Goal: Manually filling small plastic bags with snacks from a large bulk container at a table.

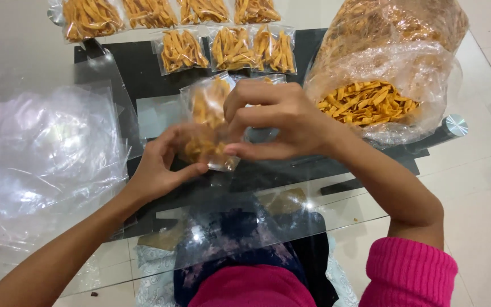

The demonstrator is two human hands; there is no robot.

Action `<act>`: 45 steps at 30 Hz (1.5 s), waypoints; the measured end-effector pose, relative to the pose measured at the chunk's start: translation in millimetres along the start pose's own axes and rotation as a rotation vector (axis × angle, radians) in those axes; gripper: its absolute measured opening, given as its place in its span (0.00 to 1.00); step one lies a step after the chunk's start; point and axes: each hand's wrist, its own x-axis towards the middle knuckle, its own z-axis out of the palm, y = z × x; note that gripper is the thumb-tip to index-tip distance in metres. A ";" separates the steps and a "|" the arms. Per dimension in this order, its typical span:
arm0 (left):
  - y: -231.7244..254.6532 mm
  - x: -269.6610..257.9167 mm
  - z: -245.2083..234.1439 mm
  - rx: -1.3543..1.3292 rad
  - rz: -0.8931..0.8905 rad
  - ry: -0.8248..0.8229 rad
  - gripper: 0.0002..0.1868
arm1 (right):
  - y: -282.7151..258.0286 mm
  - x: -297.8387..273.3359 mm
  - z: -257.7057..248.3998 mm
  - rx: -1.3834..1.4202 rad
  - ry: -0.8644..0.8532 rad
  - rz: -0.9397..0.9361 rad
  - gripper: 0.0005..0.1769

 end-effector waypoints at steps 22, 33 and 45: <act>7.4 -7.0 13.0 0.013 -0.018 0.249 0.43 | 17.8 -58.1 105.5 0.721 0.385 0.832 0.19; -16.2 -7.1 8.8 -0.039 -0.070 0.233 0.28 | 31.0 -72.8 112.4 0.705 0.466 0.850 0.14; -9.0 -6.7 8.6 -0.003 -0.102 0.224 0.18 | 26.6 -65.6 109.2 0.638 0.377 0.798 0.14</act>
